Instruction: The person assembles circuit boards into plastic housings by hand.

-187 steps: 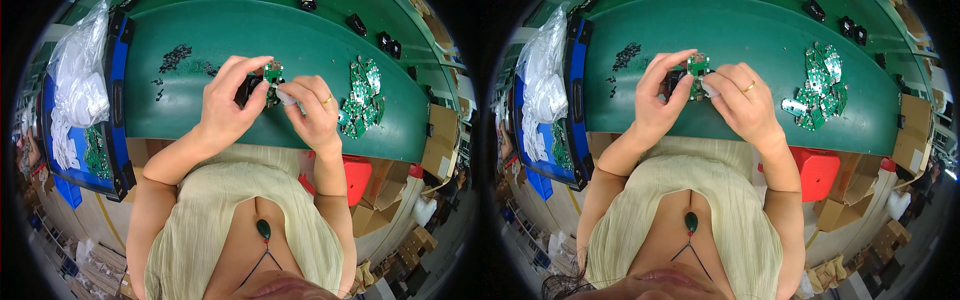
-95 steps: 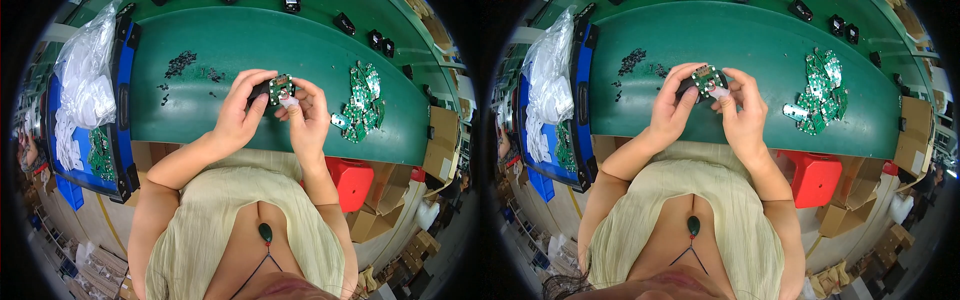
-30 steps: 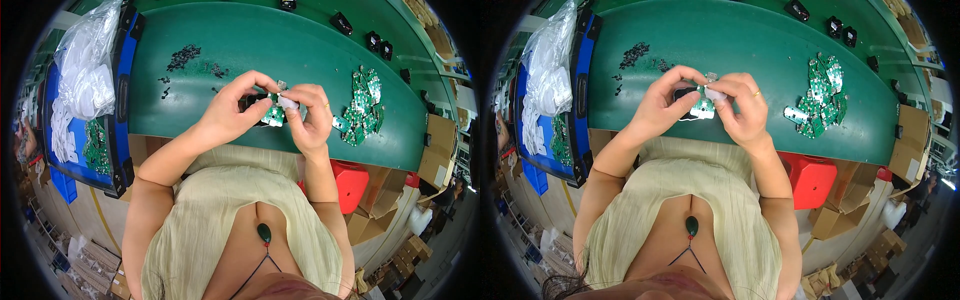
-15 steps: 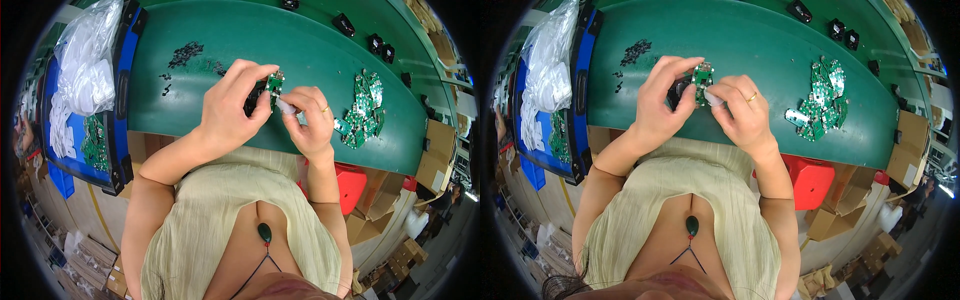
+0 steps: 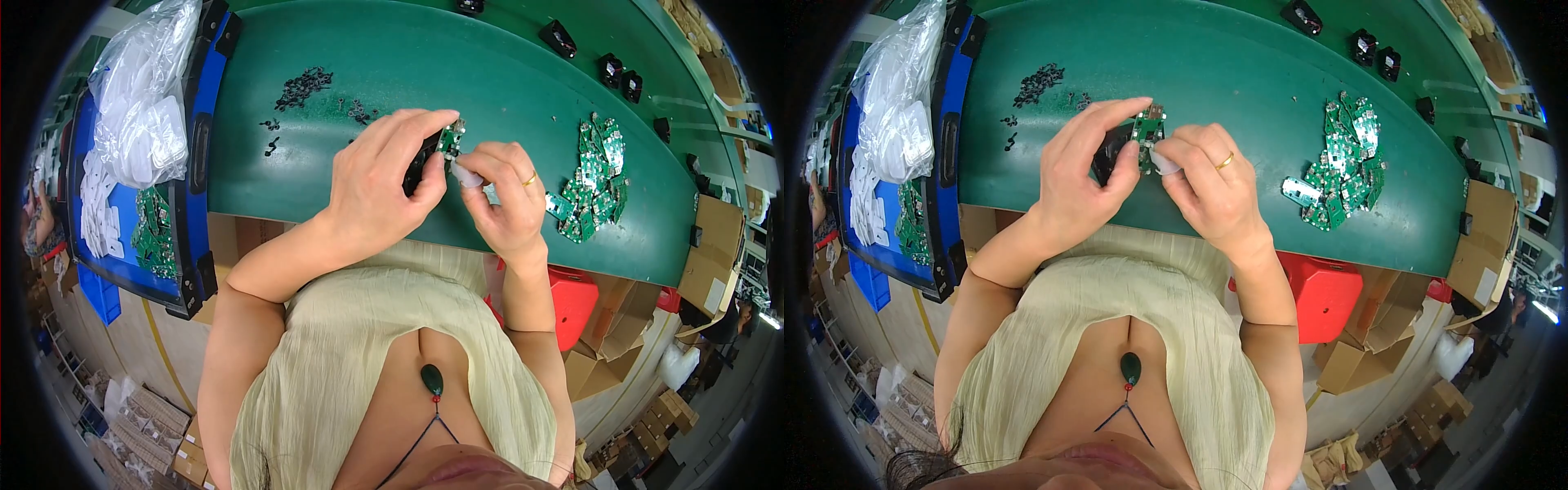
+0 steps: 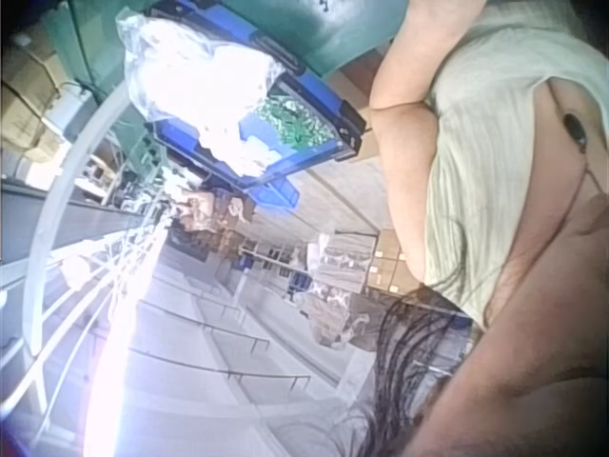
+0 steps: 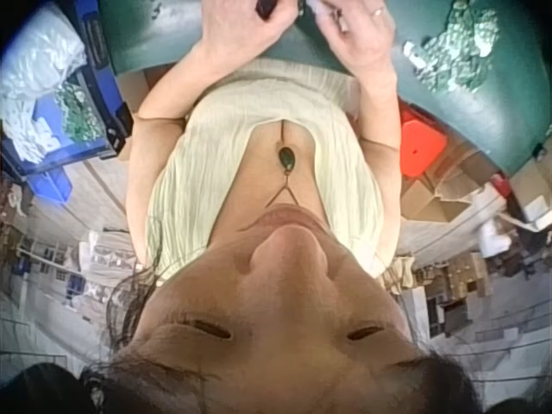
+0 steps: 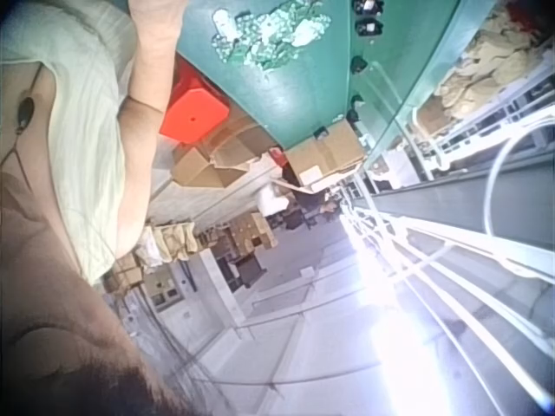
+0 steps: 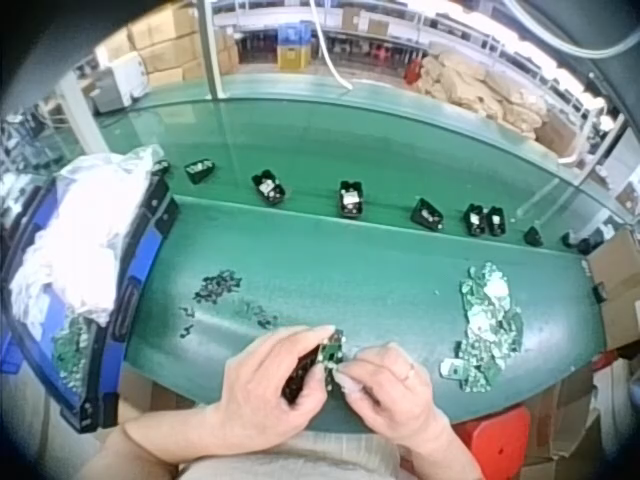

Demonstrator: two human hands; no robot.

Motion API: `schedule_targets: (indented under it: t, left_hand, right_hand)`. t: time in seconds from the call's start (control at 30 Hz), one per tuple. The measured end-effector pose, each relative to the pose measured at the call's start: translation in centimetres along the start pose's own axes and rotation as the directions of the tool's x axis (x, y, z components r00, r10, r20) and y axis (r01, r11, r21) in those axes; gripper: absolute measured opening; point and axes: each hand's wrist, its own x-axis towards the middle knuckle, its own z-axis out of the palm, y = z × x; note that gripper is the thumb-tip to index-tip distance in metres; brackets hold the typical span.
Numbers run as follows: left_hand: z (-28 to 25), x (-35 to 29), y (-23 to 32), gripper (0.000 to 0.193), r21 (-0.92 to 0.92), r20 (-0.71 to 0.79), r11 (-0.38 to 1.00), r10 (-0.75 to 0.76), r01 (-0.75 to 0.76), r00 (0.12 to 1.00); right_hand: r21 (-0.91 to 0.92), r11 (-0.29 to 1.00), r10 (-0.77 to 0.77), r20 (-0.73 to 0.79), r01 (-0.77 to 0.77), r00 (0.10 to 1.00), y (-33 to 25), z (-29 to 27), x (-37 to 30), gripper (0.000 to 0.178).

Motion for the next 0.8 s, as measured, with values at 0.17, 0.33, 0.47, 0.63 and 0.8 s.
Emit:
schedule_targets:
  t: [0.17,0.33,0.47,0.63,0.8]
  left_hand:
    - [-0.3,0.1,0.5,0.038,-0.006,0.023,1.000,0.018,-0.018,1.000]
    - [-0.2,-0.1,0.4,0.038,-0.025,0.008,0.998,0.062,-0.061,0.998]
    - [0.0,-0.2,0.4,0.038,-0.038,-0.067,0.995,0.091,-0.093,0.994]
    - [0.1,-0.3,0.5,0.039,-0.023,-0.071,0.993,0.116,-0.118,0.991]
    - [0.4,-0.5,0.4,0.041,-0.060,-0.076,0.983,0.166,-0.171,0.983]
  right_hand:
    - [-0.008,1.000,-0.021,0.027,0.021,0.999,-0.1,-0.2,0.1,0.030]
    - [-0.046,0.998,-0.043,-0.001,0.042,0.999,-0.1,-0.1,0.0,0.028]
    - [0.117,0.992,0.046,-0.018,-0.044,0.999,-0.3,0.0,-0.2,0.021]
    - [0.238,0.963,0.125,0.012,-0.124,0.992,-0.5,-0.2,-0.2,0.011]
    - [0.459,0.798,0.405,0.069,-0.389,0.912,-1.3,-0.2,-0.5,0.010]
